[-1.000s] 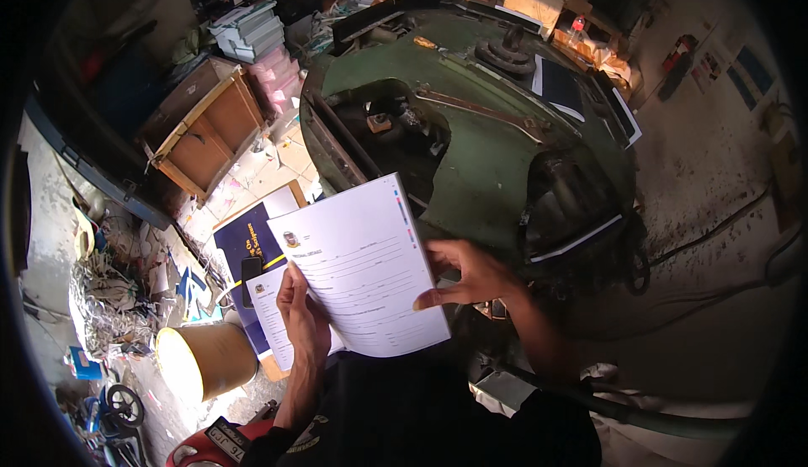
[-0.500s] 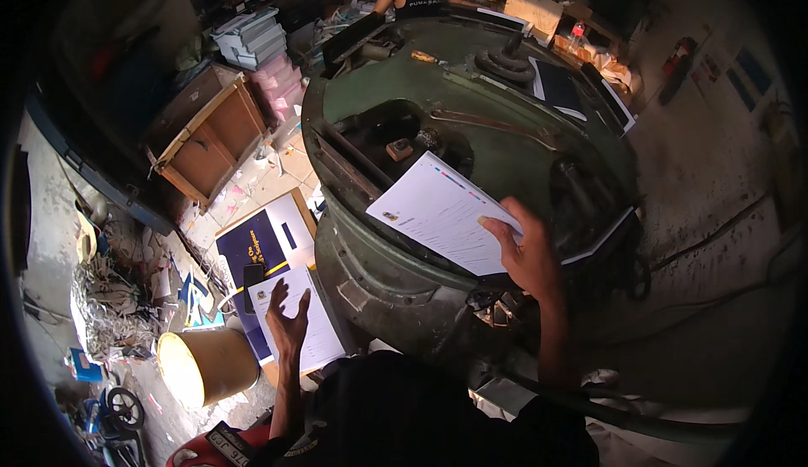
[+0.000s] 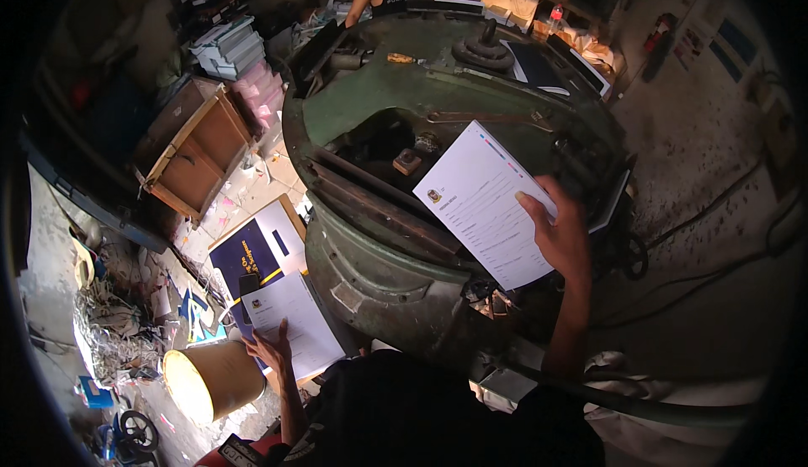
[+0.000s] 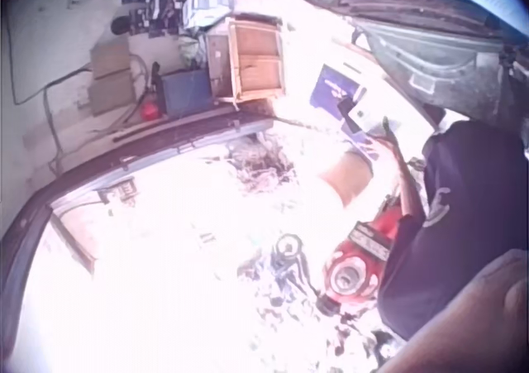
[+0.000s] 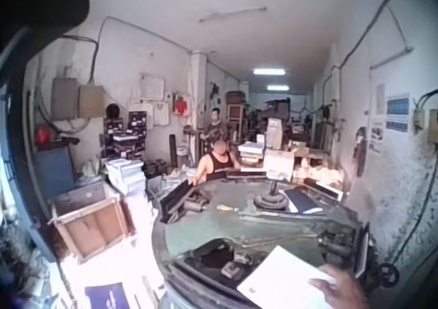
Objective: The person feeds sheets of paper into the slots of a rotating circular machine by hand while holding and viewing documents.
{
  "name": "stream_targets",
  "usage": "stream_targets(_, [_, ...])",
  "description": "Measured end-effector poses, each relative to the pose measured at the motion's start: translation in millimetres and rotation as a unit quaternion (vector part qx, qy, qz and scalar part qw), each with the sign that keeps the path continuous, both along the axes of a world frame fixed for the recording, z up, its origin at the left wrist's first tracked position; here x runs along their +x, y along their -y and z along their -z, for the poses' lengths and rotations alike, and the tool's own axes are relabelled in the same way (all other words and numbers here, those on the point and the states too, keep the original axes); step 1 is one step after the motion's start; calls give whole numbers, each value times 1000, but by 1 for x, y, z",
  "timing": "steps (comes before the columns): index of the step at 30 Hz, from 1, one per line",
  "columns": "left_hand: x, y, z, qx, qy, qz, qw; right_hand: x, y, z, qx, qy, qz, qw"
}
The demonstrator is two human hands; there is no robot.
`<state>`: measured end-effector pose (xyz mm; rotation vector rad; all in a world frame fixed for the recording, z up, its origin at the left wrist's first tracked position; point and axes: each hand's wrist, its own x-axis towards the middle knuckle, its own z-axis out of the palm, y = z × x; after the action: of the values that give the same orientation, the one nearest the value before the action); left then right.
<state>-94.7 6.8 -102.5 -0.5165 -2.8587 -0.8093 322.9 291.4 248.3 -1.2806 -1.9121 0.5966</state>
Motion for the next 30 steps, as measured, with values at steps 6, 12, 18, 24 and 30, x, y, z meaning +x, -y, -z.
stream_targets(6, [24, -13, -47, -17, -17, 11, 1000, -5, -4, 0, 144, 103, 4, 984])
stream_targets(12, [18, -4, -27, 3, -57, 30, 998, -11, -2, -6, 209, 190, 20, 959])
stream_targets(18, [13, -1, -17, 25, -80, 51, 995, -19, -4, 1, 252, 202, 7, 947])
stream_targets(24, [13, 0, -20, 31, -53, 46, 997, -32, -11, 24, 218, 163, -28, 962])
stream_targets(30, [11, -1, -17, 37, -63, 48, 996, -34, -19, 44, 201, 140, -32, 969])
